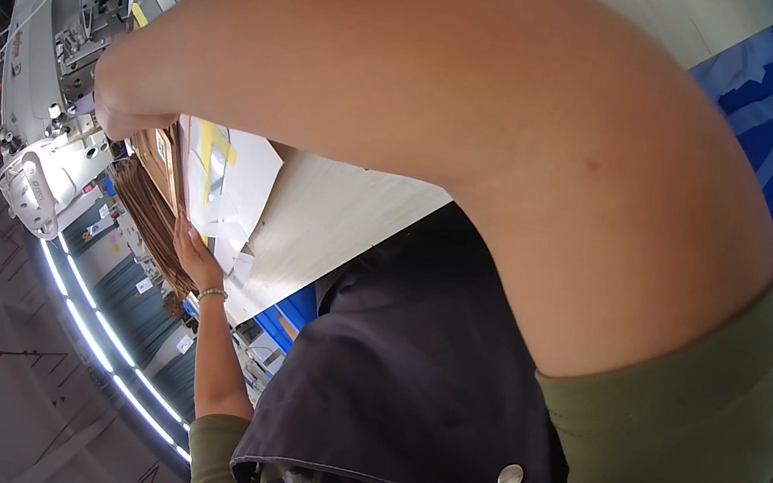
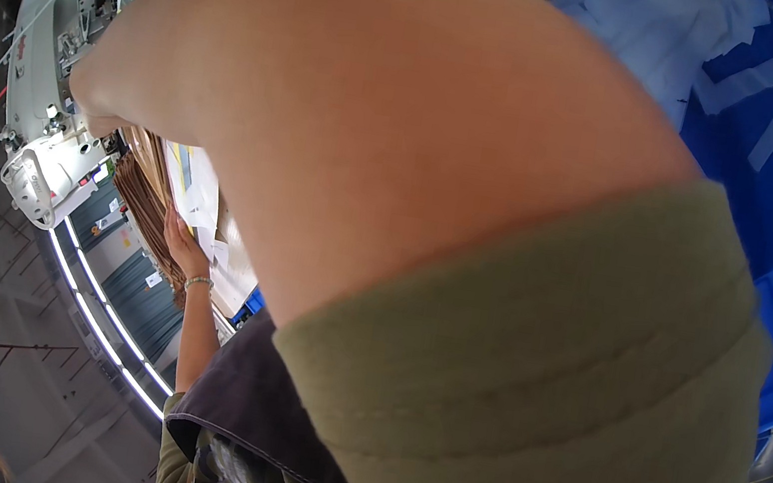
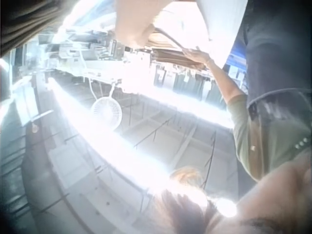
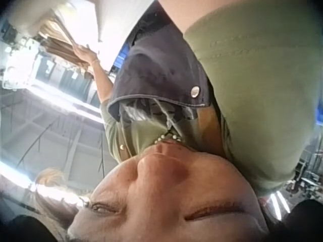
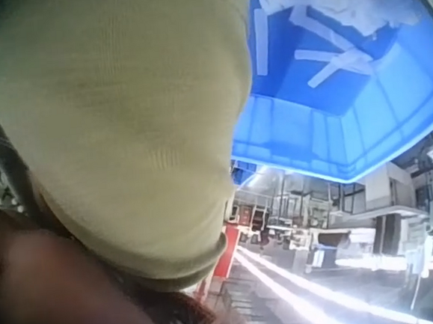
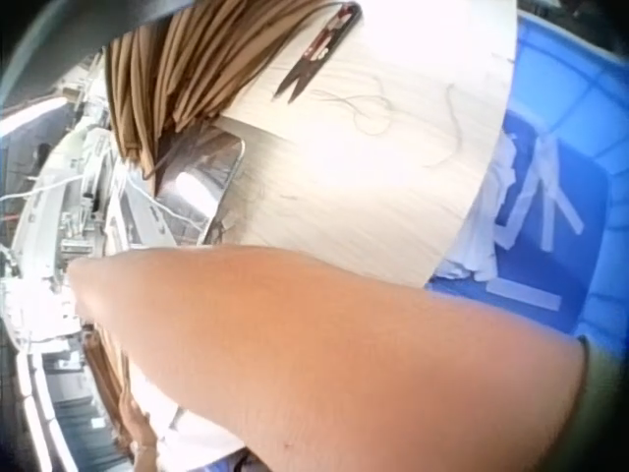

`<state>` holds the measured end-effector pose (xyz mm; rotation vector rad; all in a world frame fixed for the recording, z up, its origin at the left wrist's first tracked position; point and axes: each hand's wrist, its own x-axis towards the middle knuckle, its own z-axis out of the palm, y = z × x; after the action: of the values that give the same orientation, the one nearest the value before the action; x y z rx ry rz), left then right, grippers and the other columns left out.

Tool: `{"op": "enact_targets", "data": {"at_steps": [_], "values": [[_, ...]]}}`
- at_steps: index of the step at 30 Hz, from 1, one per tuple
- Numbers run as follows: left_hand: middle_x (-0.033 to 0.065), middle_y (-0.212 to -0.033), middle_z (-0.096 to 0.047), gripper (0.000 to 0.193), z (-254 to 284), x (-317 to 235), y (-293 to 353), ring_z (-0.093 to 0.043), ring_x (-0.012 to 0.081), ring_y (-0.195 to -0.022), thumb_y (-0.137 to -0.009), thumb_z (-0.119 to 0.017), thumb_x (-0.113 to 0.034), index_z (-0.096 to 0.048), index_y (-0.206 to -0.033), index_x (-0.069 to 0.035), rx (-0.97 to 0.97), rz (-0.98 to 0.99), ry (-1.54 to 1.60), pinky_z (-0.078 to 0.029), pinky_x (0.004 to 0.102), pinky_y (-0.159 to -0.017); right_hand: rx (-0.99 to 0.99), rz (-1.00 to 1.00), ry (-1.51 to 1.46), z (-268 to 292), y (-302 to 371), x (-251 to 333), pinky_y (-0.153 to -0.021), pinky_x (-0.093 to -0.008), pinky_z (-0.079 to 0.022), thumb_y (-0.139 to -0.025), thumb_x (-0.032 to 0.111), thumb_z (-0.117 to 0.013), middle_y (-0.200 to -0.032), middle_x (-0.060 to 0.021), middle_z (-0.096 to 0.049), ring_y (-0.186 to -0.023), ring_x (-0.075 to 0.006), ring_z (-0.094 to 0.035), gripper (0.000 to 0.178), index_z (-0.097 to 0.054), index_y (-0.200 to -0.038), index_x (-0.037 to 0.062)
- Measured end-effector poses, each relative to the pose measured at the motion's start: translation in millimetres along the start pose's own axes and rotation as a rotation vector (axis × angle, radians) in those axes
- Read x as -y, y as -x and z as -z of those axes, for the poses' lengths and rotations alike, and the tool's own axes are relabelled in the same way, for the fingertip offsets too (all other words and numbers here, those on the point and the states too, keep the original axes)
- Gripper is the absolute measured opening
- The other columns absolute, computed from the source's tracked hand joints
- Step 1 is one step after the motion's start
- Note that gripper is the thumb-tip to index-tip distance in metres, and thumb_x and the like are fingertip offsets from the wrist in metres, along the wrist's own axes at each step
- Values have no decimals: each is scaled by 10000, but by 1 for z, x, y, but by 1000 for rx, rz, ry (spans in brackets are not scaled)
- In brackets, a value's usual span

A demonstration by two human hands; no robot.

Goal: The recorder is seen preparing and sewing leather panels using an industrial sewing machine.

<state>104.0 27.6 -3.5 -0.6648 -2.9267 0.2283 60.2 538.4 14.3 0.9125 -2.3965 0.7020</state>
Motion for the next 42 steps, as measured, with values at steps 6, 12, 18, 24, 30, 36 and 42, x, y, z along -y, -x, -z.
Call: {"op": "enact_targets", "data": {"at_steps": [6,12,18,24,30,36,42], "values": [[202,-1590,-597,511,0,4,3,-545,381,-1479,-1198,-431,-316,-588,-1556,14,9,31,14,-408,464,-1243,80,-33,-39,5,-3,9,-884,-507,-599,-870,142,-721,-1009,-154,-767,-983,-366,-755,212,-757,-1043,26],[181,-1608,-591,522,-3,4,7,-542,369,-1490,-1201,-426,-336,-577,-1575,-4,10,109,31,-414,463,-1249,148,-72,-67,-5,-47,-21,-872,-510,-602,-870,155,-713,-1018,-160,-770,-980,-371,-756,233,-762,-1055,23],[174,-1611,-592,527,-5,1,5,-537,360,-1499,-1204,-413,-352,-578,-1580,-22,3,161,77,-410,460,-1263,210,-113,-87,-9,-62,-31,-861,-513,-605,-869,167,-705,-1027,-166,-773,-978,-377,-757,254,-767,-1066,20],[166,-1620,-588,539,-11,-1,-2,-531,356,-1508,-1203,-406,-372,-582,-1579,-28,26,114,16,-415,461,-1261,276,-162,-103,-8,-50,-44,-849,-516,-608,-868,180,-697,-1037,-172,-776,-976,-382,-759,276,-772,-1078,17],[167,-1616,-591,550,-5,9,9,-536,357,-1502,-1202,-405,-385,-588,-1573,-23,0,63,4,-416,466,-1257,346,-146,-109,-7,-39,-14,-837,-519,-611,-868,193,-689,-1046,-178,-779,-974,-387,-760,298,-777,-1089,14],[174,-1626,-578,539,-10,8,4,-517,369,-1514,-1192,-421,-370,-602,-1565,-25,-28,93,45,-404,489,-1254,447,-135,-68,0,-25,-23,-825,-522,-614,-867,206,-681,-1055,-185,-782,-971,-392,-761,320,-782,-1100,11],[171,-1694,-505,546,-16,20,13,-467,371,-1556,-1177,-441,-346,-562,-1598,-21,-141,58,100,-357,497,-1276,603,-29,58,-4,-42,1,-814,-525,-617,-866,218,-673,-1064,-191,-785,-969,-397,-762,343,-787,-1112,8]]}}
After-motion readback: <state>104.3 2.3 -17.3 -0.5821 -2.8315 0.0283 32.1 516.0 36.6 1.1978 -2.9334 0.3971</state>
